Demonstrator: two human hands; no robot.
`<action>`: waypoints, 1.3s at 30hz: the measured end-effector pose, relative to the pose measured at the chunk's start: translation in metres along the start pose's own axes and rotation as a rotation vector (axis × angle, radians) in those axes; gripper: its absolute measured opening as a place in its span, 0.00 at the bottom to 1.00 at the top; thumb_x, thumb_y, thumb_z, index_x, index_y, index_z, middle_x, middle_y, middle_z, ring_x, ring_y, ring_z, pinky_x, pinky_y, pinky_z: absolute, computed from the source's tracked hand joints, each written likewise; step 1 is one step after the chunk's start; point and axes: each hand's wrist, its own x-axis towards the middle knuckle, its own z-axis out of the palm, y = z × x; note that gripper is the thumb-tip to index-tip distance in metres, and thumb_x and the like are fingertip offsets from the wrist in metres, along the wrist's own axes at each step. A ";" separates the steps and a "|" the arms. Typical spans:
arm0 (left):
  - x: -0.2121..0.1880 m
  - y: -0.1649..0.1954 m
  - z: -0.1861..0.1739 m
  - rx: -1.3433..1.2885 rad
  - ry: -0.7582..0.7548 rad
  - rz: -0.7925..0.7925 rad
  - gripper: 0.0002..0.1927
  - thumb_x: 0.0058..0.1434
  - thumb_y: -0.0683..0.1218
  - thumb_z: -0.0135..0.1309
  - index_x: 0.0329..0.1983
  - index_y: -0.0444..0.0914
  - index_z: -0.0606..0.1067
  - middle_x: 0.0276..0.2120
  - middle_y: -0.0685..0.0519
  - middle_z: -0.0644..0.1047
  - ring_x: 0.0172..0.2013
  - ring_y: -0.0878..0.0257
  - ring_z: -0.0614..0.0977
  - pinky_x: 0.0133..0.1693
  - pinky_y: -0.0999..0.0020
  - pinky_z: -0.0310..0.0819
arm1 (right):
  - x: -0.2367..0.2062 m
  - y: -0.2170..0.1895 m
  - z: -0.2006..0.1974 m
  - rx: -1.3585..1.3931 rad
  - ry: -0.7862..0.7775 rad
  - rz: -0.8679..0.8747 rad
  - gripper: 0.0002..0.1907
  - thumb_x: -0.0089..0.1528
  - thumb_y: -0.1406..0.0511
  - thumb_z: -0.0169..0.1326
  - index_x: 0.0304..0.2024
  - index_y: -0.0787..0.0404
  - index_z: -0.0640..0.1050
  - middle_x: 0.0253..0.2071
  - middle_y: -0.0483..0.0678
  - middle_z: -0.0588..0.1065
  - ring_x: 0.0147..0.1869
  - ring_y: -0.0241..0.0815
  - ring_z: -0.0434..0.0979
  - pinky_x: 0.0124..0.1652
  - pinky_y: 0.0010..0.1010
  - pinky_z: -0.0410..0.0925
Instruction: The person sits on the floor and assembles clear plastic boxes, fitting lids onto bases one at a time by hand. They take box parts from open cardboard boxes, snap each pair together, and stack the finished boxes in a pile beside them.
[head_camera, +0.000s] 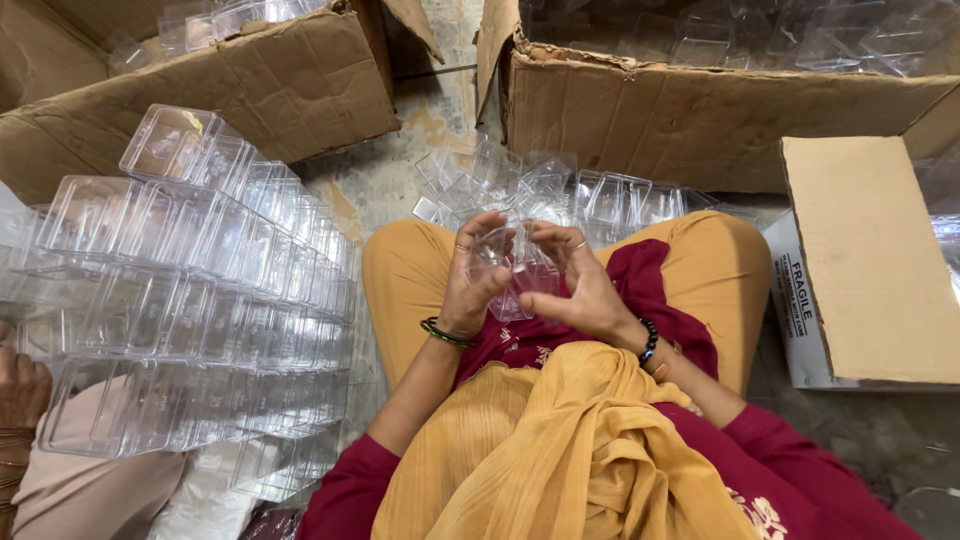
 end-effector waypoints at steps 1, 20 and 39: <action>0.000 0.001 0.000 -0.008 -0.020 0.008 0.44 0.59 0.52 0.70 0.73 0.38 0.59 0.66 0.52 0.66 0.67 0.59 0.69 0.71 0.61 0.61 | -0.002 0.000 0.001 0.023 -0.018 -0.019 0.39 0.55 0.72 0.68 0.64 0.59 0.63 0.73 0.53 0.58 0.81 0.48 0.55 0.78 0.40 0.49; -0.007 0.008 0.006 0.004 -0.052 -0.100 0.44 0.56 0.53 0.70 0.70 0.43 0.58 0.63 0.49 0.66 0.63 0.56 0.70 0.63 0.58 0.69 | 0.002 0.003 0.007 0.079 -0.047 -0.073 0.38 0.56 0.70 0.70 0.65 0.57 0.65 0.78 0.57 0.56 0.85 0.51 0.52 0.80 0.43 0.50; -0.024 0.023 0.015 0.328 -0.066 0.070 0.55 0.56 0.53 0.71 0.78 0.38 0.49 0.69 0.46 0.60 0.71 0.52 0.64 0.72 0.56 0.60 | -0.005 0.005 -0.008 0.014 -0.150 -0.088 0.36 0.58 0.66 0.70 0.66 0.65 0.71 0.71 0.52 0.67 0.77 0.45 0.64 0.76 0.39 0.58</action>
